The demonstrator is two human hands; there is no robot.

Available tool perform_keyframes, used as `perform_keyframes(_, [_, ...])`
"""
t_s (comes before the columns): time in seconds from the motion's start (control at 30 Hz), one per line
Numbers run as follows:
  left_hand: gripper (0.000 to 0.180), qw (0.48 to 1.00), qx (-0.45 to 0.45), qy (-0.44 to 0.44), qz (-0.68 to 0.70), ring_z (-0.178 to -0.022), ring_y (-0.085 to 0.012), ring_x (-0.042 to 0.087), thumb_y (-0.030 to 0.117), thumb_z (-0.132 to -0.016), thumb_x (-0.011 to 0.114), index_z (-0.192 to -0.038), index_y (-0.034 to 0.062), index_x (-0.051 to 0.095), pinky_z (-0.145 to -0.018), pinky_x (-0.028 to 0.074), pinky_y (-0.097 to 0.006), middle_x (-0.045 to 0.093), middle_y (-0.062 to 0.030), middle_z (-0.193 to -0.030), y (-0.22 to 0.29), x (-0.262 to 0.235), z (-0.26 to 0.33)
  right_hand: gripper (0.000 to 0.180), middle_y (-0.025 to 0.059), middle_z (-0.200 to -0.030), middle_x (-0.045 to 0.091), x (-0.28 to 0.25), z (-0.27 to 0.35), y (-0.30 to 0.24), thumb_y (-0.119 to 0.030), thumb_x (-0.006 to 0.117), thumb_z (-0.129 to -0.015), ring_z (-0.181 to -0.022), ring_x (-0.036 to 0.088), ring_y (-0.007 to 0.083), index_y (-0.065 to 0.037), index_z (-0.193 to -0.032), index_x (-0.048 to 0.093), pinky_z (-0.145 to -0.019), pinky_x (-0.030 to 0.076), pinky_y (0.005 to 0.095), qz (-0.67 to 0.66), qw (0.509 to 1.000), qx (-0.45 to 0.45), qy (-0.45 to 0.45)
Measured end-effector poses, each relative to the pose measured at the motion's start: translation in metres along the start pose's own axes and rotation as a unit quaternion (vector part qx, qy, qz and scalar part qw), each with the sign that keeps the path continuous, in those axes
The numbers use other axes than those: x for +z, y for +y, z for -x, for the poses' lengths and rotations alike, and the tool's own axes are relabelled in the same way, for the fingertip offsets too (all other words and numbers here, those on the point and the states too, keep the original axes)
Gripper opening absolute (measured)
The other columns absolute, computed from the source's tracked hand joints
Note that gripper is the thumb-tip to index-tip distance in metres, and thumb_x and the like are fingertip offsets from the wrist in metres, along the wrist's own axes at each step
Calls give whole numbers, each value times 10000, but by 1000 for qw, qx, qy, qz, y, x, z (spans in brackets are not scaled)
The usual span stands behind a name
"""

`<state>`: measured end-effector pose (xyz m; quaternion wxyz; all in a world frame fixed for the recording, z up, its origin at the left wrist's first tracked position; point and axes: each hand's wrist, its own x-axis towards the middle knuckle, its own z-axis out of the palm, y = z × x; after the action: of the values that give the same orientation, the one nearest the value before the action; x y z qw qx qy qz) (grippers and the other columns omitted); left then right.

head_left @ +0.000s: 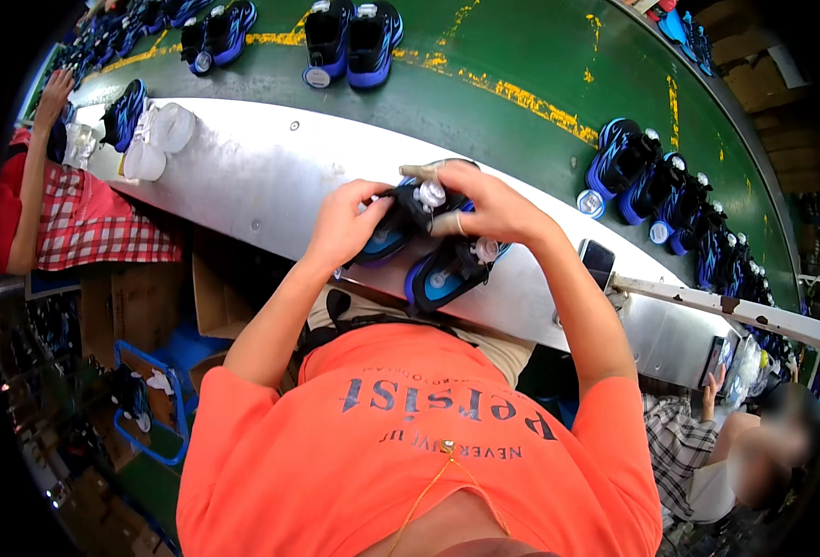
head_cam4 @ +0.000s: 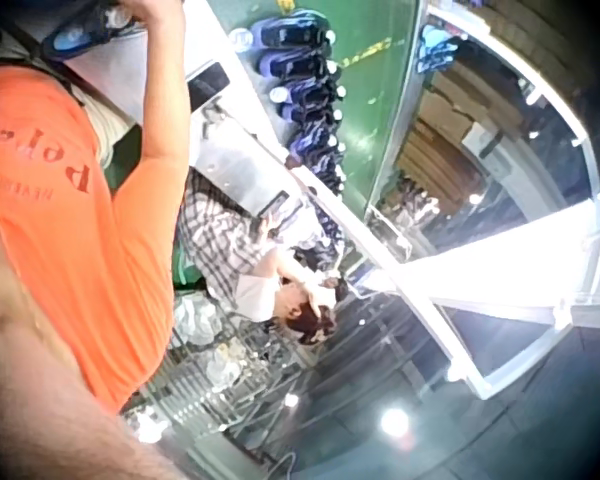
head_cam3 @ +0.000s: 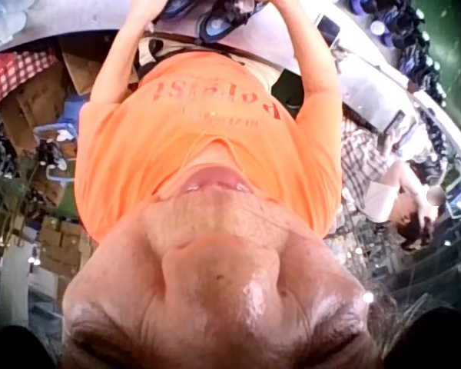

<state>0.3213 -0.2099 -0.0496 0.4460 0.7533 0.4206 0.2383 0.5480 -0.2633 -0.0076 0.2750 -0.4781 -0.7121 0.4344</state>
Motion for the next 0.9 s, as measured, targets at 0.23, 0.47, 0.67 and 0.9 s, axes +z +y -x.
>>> perform_keyframes(0.23, [185, 989, -71, 85, 100, -765, -213, 648, 139, -844, 611, -940, -8, 668, -703, 487, -320, 683, -139, -840, -16, 23, -4, 501, 99, -968, 541, 30, 1, -2, -163, 778, -632, -926, 526, 322, -150, -1104, 609, -796, 465, 389, 204, 971, -86, 90])
perform_keyframes(0.47, [252, 996, -64, 57, 8, -631, -172, 548, 235, -802, 715, -754, 1, 633, -605, 447, -312, 582, -81, -700, 12, 10, 12, 490, 137, -875, 534, 18, 14, -9, -216, 771, -686, -831, 561, 347, -171, -1134, 576, -704, 474, 437, 243, 968, 17, 61])
perform_keyframes(0.67, [236, 994, 58, 7, -90, -660, -192, 574, 284, -774, 742, -760, 57, 680, -614, 459, -331, 569, -91, -787, 42, 4, 27, 573, 150, -915, 570, 26, 22, -4, -167, 775, -687, -859, 584, 363, -165, -1220, 563, -742, 482, 428, 168, 982, -2, 88])
perform_keyframes(0.9, [184, 960, -105, -257, 21, -550, -63, 573, 169, -872, 582, -854, 34, 705, -510, 390, -248, 677, -44, -633, 38, 8, 2, 396, 131, -929, 554, 20, 40, -2, -163, 657, -849, -897, 560, 289, -119, -1235, 582, -783, 460, 356, 60, 992, -2, 110])
